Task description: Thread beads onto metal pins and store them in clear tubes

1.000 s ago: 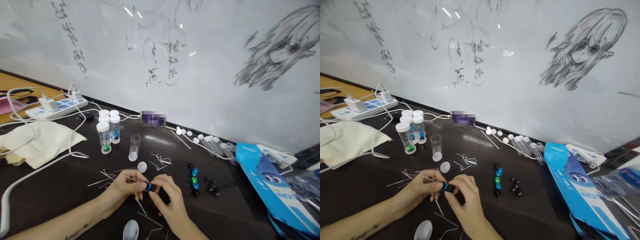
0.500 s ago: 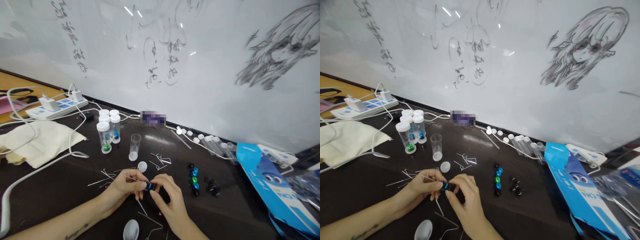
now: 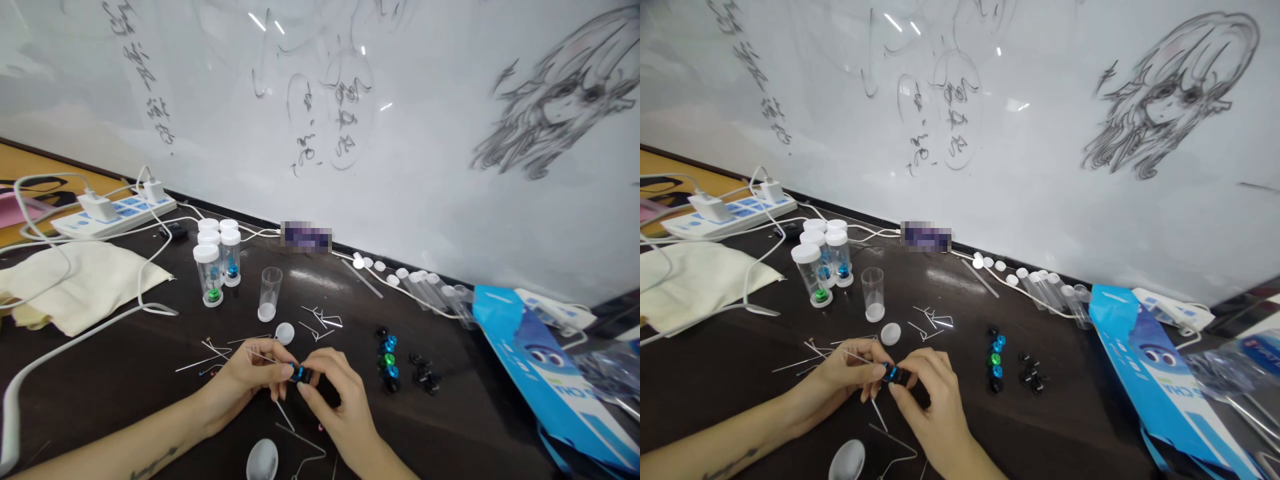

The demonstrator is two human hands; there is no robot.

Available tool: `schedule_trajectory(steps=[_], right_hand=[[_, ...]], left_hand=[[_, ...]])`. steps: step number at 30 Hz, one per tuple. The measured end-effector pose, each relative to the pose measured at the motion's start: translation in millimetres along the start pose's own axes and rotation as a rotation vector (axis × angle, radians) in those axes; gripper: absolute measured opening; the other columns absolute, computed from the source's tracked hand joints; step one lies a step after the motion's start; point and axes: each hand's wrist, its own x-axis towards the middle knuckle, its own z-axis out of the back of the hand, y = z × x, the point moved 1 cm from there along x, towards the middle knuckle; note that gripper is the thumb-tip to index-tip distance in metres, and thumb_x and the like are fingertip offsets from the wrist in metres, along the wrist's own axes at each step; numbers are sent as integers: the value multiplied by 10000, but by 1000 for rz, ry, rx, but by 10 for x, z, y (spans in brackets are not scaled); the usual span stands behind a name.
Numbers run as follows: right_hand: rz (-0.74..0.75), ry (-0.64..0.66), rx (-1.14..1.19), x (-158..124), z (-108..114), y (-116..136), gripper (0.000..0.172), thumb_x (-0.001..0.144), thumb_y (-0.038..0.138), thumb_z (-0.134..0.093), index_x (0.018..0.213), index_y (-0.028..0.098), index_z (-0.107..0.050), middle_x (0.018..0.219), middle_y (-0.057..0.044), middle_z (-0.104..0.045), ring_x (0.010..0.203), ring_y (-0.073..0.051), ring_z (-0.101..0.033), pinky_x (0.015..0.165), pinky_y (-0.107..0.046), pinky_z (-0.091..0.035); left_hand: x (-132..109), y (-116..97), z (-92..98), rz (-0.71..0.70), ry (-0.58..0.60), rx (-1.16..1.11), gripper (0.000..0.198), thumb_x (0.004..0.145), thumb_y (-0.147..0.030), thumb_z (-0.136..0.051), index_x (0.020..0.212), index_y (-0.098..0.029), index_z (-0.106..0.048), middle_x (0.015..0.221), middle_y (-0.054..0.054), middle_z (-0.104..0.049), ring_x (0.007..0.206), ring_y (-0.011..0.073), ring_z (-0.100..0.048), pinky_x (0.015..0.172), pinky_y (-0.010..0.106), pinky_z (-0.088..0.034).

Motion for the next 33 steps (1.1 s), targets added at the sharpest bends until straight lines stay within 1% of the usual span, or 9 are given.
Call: schedule_trajectory(steps=[3, 8, 14, 19, 23, 29, 33], right_hand=[[-6, 8, -7, 1, 4, 6, 80, 899, 223, -596, 968, 232, -635, 878, -27, -618, 833, -198, -565, 770, -333, -431], [-5, -8, 5, -1, 6, 4, 138, 892, 225, -604, 1027, 240, -625, 855, -26, -621, 851, -209, -575, 783, -340, -436], [-3, 2, -3, -1, 2, -1, 89, 903, 226, -592, 982, 236, -632, 855, -24, -618, 847, -203, -568, 786, -341, -431], [-2, -5, 9, -2, 3, -2, 147, 880, 215, -618, 1026, 233, -627, 838, -22, -620, 848, -206, -572, 785, -344, -441], [3, -6, -6, -1, 3, -1, 90, 893, 216, -600, 971, 229, -643, 864, -34, -625, 839, -205, -574, 766, -343, -449], [15, -19, 0, -1, -3, -8, 135, 887, 237, -609, 1019, 230, -635, 846, -32, -628, 836, -208, -582, 772, -347, -457], [7, -13, -16, 3, -2, 6, 86, 894, 238, -601, 963, 228, -651, 863, -33, -630, 821, -199, -580, 758, -335, -451]], left_hand=[[-3, -2, 1, 4, 0, 1, 200, 680, -271, -814, 756, -114, -718, 568, 24, -655, 492, 97, -574, 475, 180, -423], [-14, -12, -11, 3, -10, -6, 207, 666, -273, -823, 736, -109, -718, 554, 22, -647, 484, 95, -570, 468, 179, -425], [-9, -20, -23, 2, -13, -16, 215, 652, -273, -833, 729, -109, -717, 559, 21, -649, 484, 95, -576, 459, 174, -421], [-1, -2, -3, -2, -4, -12, 192, 680, -261, -816, 746, -110, -717, 563, 21, -652, 488, 93, -574, 471, 175, -427], [-4, 9, 9, 1, -2, -10, 189, 681, -256, -816, 750, -111, -716, 563, 23, -654, 490, 97, -579, 471, 178, -425], [-5, 10, 11, -1, 2, -4, 181, 692, -261, -809, 753, -117, -719, 567, 23, -654, 500, 97, -577, 478, 178, -425], [-7, 14, 13, -3, 8, 2, 178, 695, -263, -807, 754, -119, -720, 563, 20, -652, 499, 102, -580, 474, 182, -420]])
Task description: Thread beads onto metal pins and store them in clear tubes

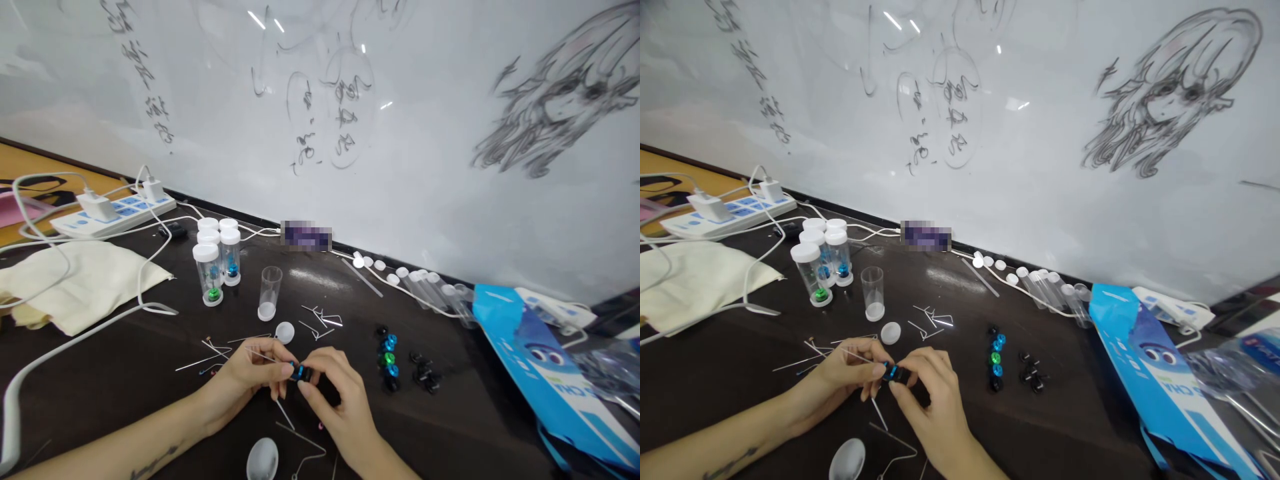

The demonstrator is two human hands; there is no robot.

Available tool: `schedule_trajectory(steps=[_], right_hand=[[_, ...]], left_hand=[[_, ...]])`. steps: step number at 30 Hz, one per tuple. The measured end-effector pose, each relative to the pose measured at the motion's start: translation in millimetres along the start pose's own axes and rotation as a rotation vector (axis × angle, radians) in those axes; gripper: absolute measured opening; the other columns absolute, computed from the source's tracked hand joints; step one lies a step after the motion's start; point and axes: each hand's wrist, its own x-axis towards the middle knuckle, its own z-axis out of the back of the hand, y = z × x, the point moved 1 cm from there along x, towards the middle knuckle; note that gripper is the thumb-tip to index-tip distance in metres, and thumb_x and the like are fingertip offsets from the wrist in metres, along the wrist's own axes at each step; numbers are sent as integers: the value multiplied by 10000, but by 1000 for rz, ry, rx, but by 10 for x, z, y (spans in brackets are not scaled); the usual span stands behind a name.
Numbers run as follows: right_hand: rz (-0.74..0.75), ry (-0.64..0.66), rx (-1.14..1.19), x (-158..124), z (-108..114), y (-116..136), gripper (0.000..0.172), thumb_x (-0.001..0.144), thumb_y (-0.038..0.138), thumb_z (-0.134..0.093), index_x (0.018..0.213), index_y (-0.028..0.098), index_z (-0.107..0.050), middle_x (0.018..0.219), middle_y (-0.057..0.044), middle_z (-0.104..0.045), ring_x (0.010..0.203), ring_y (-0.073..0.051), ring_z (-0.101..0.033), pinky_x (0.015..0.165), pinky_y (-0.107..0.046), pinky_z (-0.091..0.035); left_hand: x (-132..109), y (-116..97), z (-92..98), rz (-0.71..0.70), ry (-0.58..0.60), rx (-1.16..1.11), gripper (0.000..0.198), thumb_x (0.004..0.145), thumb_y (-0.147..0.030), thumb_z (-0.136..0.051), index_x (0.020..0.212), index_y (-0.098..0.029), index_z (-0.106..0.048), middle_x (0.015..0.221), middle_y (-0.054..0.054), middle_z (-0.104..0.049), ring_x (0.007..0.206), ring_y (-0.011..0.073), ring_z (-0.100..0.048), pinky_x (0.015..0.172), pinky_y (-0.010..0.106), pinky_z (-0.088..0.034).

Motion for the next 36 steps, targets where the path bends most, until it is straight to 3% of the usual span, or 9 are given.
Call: schedule_trajectory(steps=[36], right_hand=[[-19, 13, 34, -11, 7, -5, 142, 895, 230, -602, 1035, 239, -618, 844, -18, -614, 852, -205, -567, 792, -340, -427]], left_hand=[[2, -20, -12, 0, -10, -12, 182, 686, -255, -815, 747, -111, -722, 564, 20, -652, 498, 96, -590, 465, 166, -435]])
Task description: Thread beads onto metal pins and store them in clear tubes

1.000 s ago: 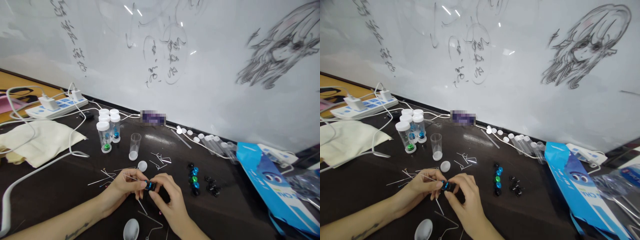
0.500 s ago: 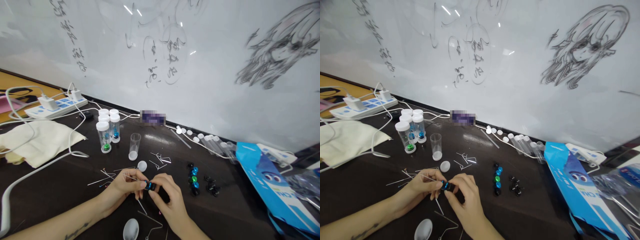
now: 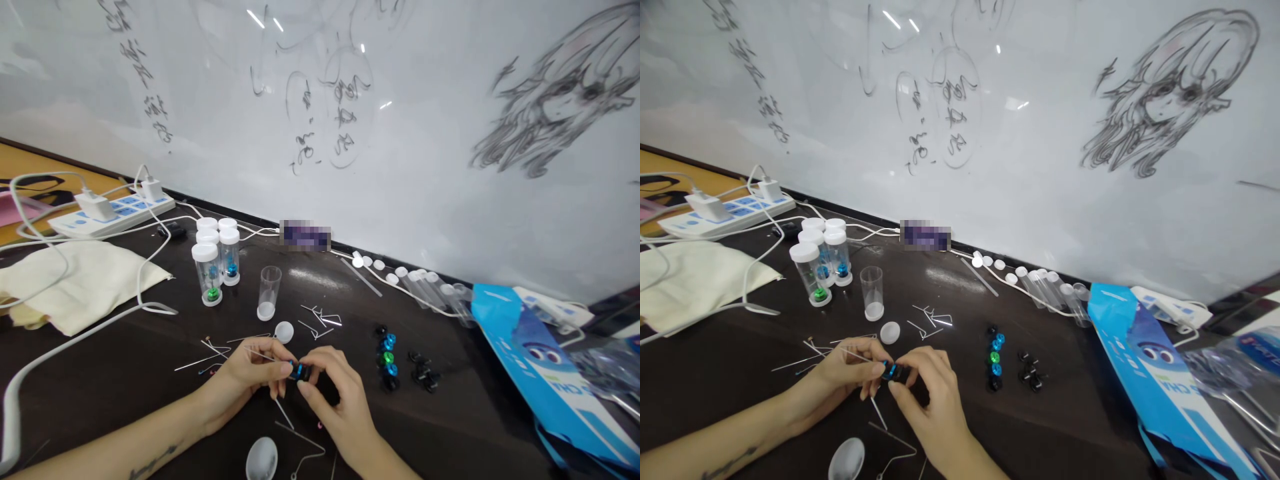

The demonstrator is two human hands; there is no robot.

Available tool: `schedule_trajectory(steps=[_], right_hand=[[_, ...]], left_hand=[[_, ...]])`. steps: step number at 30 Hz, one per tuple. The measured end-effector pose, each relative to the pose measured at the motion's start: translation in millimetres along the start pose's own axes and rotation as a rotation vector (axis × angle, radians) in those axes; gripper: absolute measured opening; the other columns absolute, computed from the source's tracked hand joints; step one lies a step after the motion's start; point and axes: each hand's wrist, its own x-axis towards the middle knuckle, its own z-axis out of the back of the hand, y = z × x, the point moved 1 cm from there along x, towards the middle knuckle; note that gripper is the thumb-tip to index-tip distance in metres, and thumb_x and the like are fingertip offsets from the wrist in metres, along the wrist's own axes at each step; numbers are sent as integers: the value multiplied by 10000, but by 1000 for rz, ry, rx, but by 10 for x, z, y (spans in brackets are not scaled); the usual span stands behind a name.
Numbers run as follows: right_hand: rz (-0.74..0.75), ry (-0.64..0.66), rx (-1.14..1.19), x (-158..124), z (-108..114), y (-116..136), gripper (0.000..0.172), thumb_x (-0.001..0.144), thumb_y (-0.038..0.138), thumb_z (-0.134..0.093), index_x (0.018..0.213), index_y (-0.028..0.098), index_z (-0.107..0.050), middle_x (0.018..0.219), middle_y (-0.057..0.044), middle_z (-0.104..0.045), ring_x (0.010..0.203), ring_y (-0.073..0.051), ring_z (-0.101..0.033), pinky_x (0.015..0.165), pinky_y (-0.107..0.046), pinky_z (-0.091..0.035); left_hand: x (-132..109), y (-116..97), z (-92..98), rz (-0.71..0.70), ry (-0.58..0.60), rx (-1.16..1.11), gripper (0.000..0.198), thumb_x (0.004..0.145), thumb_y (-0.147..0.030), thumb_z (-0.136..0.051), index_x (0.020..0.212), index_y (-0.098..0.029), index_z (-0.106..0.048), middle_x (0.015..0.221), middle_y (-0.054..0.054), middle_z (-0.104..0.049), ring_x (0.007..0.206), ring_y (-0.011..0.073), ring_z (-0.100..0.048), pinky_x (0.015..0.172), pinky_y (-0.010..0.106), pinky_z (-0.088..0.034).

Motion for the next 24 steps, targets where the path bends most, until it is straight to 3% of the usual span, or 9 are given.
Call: schedule_trajectory(steps=[24], right_hand=[[12, -6, -11, -3, -6, -18, 116, 889, 219, -616, 1002, 242, -631, 870, -21, -622, 857, -202, -568, 784, -335, -425]], left_hand=[[-11, -31, -32, 8, 5, -35, 214, 667, -273, -826, 746, -102, -723, 561, 23, -651, 494, 96, -583, 464, 169, -438]])
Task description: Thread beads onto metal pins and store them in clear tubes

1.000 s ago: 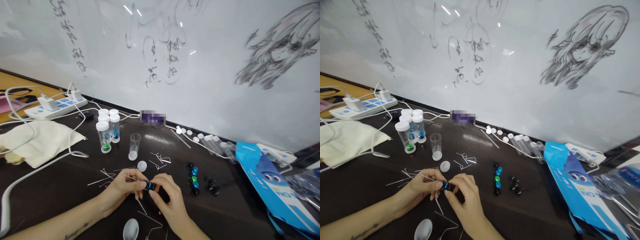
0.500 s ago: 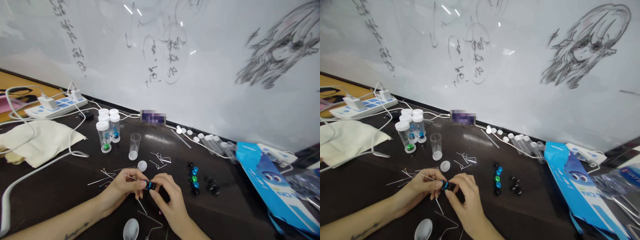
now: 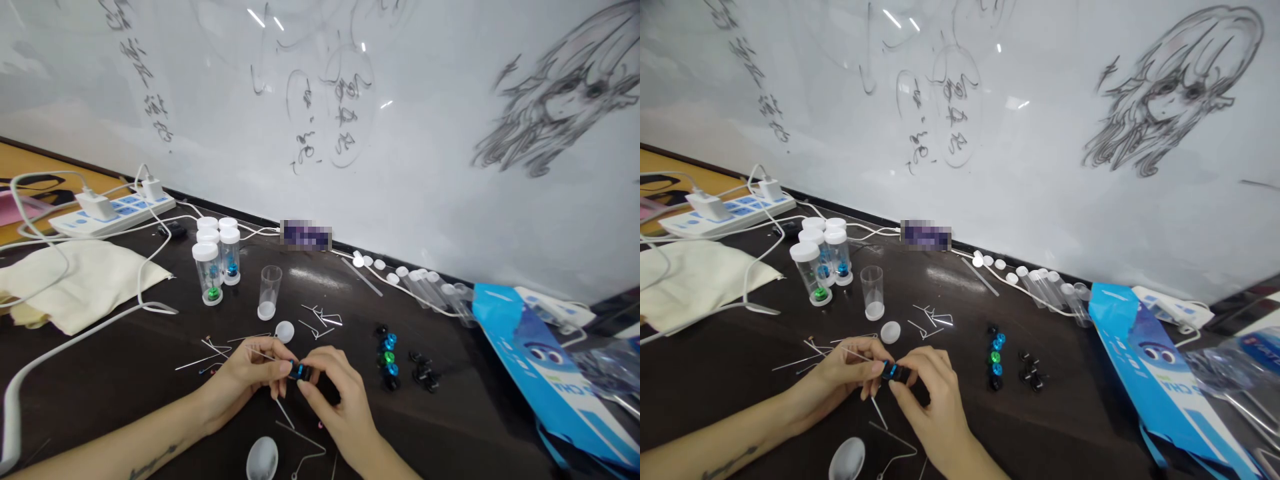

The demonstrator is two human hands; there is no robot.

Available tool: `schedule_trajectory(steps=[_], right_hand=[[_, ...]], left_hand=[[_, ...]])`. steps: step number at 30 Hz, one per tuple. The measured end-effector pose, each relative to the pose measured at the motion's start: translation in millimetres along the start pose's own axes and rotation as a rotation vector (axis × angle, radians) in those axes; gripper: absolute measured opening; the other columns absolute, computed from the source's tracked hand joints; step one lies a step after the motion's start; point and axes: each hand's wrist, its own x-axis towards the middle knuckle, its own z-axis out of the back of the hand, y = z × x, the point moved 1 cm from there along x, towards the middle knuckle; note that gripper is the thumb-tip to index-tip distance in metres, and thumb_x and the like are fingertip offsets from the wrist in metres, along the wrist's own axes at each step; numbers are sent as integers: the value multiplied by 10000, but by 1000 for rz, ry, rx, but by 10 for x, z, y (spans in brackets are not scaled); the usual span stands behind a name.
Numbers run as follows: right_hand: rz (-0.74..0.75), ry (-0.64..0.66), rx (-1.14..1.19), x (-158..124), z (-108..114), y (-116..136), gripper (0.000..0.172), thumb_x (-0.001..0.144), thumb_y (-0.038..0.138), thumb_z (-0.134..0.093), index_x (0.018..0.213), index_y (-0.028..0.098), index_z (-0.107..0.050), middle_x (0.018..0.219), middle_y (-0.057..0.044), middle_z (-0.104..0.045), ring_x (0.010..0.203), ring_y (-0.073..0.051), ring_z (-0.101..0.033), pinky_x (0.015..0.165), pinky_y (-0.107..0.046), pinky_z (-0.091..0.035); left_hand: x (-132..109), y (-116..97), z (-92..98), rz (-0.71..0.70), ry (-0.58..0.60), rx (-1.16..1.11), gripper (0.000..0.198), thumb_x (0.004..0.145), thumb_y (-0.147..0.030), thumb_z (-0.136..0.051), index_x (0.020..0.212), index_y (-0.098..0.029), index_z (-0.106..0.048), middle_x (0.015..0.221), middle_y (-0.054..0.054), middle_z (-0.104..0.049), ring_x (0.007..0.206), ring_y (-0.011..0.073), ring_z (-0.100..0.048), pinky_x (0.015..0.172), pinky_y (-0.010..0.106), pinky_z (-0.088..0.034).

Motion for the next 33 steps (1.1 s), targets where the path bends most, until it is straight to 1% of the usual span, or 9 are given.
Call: schedule_trajectory(steps=[3, 8, 13, 18, 23, 27, 33], right_hand=[[4, 8, -4, 0, 3, 2, 96, 901, 231, -602, 991, 241, -632, 874, -23, -623, 848, -200, -567, 788, -339, -424], [-10, -7, 0, 7, 1, 0, 144, 885, 228, -619, 1029, 237, -623, 837, -20, -617, 849, -206, -570, 777, -338, -431], [-7, 7, -11, 8, -3, 5, 92, 894, 218, -608, 981, 236, -631, 869, -23, -620, 852, -200, -568, 772, -333, -429], [-1, -8, 4, 3, 1, 6, 145, 880, 214, -627, 1022, 240, -620, 833, -15, -614, 863, -205, -570, 783, -340, -427], [-2, 0, -6, 9, 1, 10, 102, 887, 212, -614, 985, 239, -629, 864, -20, -618, 848, -200, -568, 770, -336, -427], [-2, -13, -1, 7, -1, 2, 142, 879, 220, -625, 1020, 240, -625, 837, -18, -618, 865, -210, -572, 783, -342, -432], [0, -6, -12, 2, -8, -7, 105, 886, 219, -614, 988, 236, -636, 860, -26, -627, 847, -206, -576, 784, -344, -435]], left_hand=[[1, 4, 7, -4, 11, 3, 209, 682, -274, -818, 751, -101, -724, 568, 27, -656, 497, 95, -585, 467, 167, -440], [-6, 7, 11, -1, 0, 2, 208, 676, -274, -822, 742, -103, -723, 562, 25, -653, 492, 92, -582, 465, 164, -439], [0, 14, 13, -2, 7, 1, 206, 677, -274, -821, 746, -105, -726, 561, 25, -652, 494, 97, -587, 463, 167, -441], [6, 7, 4, -1, -4, -3, 214, 667, -278, -828, 738, -105, -724, 556, 25, -651, 484, 94, -581, 458, 166, -435], [1, -2, -8, 6, -9, 2, 218, 664, -280, -829, 737, -104, -723, 560, 28, -653, 489, 98, -584, 463, 171, -438], [1, -10, -14, 2, -23, 5, 232, 649, -286, -837, 734, -103, -722, 555, 23, -646, 481, 98, -578, 461, 175, -438], [-1, -5, -3, 8, -13, 13, 225, 665, -291, -827, 739, -107, -721, 549, 23, -645, 484, 95, -573, 465, 174, -429]])
